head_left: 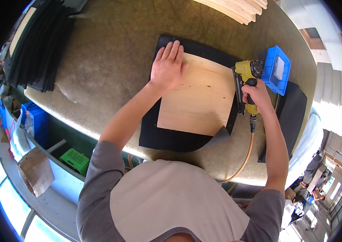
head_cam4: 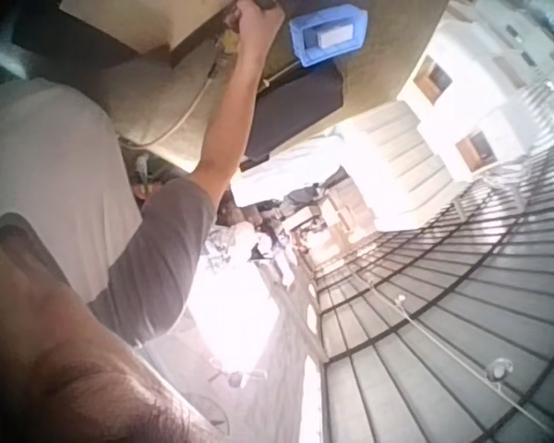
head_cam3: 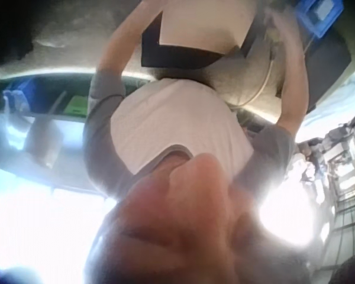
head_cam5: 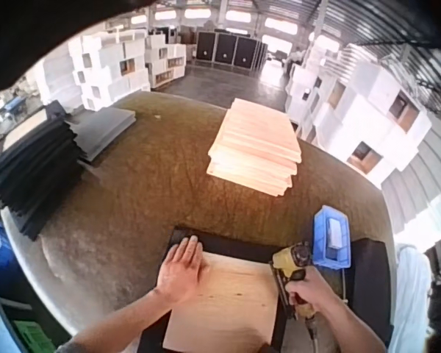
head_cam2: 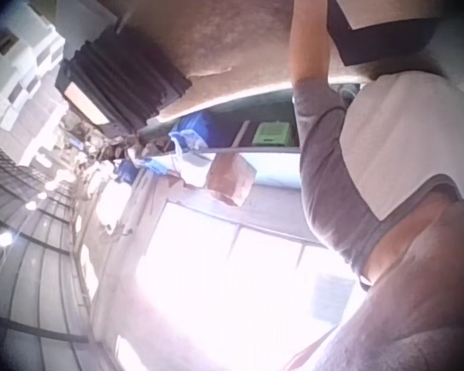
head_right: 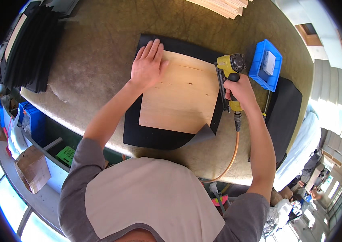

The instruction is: Upholstering wooden panels with black fabric using a pneumatic staple gun.

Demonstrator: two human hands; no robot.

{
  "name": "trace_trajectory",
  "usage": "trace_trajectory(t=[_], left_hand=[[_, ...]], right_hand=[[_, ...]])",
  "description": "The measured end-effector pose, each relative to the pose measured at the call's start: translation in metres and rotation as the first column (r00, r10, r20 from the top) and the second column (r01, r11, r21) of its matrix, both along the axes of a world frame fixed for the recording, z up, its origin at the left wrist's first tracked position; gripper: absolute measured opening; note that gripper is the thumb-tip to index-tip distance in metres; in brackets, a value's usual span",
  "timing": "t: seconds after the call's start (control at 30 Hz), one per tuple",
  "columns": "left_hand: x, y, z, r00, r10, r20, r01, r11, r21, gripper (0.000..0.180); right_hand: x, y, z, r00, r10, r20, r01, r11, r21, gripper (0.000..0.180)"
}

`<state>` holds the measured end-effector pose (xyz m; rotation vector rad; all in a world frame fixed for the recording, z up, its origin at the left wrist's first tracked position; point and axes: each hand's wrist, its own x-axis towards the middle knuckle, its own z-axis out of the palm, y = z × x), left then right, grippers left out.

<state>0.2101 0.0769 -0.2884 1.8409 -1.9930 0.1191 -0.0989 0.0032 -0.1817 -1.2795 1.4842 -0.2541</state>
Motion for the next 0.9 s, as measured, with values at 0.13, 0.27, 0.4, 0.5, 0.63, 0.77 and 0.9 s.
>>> trace_trajectory(t=[0.13, 0.27, 0.4, 0.5, 0.63, 0.77, 0.9], left_hand=[[-0.004, 0.004, -0.006, 0.996, 0.036, -0.085, -0.049, 0.988, -0.149, 0.044], [-0.004, 0.004, -0.009, 0.993, 0.049, -0.106, -0.068, 0.980, -0.187, 0.039], [-0.005, 0.007, -0.014, 0.988, 0.074, -0.138, -0.105, 0.968, -0.229, 0.034], [-0.004, 0.006, -0.015, 0.982, 0.088, -0.165, -0.127, 0.961, -0.244, 0.033], [-0.007, 0.005, -0.016, 0.979, 0.086, -0.184, -0.137, 0.948, -0.287, 0.029], [-0.006, 0.007, -0.018, 0.971, 0.097, -0.219, -0.161, 0.942, -0.296, 0.025], [-0.011, 0.006, -0.016, 0.961, 0.082, -0.262, -0.159, 0.944, -0.289, 0.027]], right_hand=[[0.008, -0.006, 0.006, 1.000, 0.028, 0.014, -0.028, 1.000, 0.011, 0.014], [0.035, -0.001, 0.002, 0.994, 0.024, 0.109, -0.027, 0.999, 0.031, 0.006], [0.049, -0.006, 0.007, 0.994, 0.063, 0.094, -0.069, 0.996, 0.057, 0.008], [0.077, -0.008, 0.014, 0.993, 0.094, 0.070, -0.099, 0.993, 0.063, 0.010], [0.104, -0.009, -0.001, 0.969, 0.201, 0.145, -0.211, 0.976, 0.057, 0.008], [0.127, -0.013, 0.012, 0.973, 0.215, 0.087, -0.222, 0.971, 0.084, 0.012], [0.147, -0.013, 0.005, 0.950, 0.272, 0.157, -0.283, 0.958, 0.055, 0.006]])
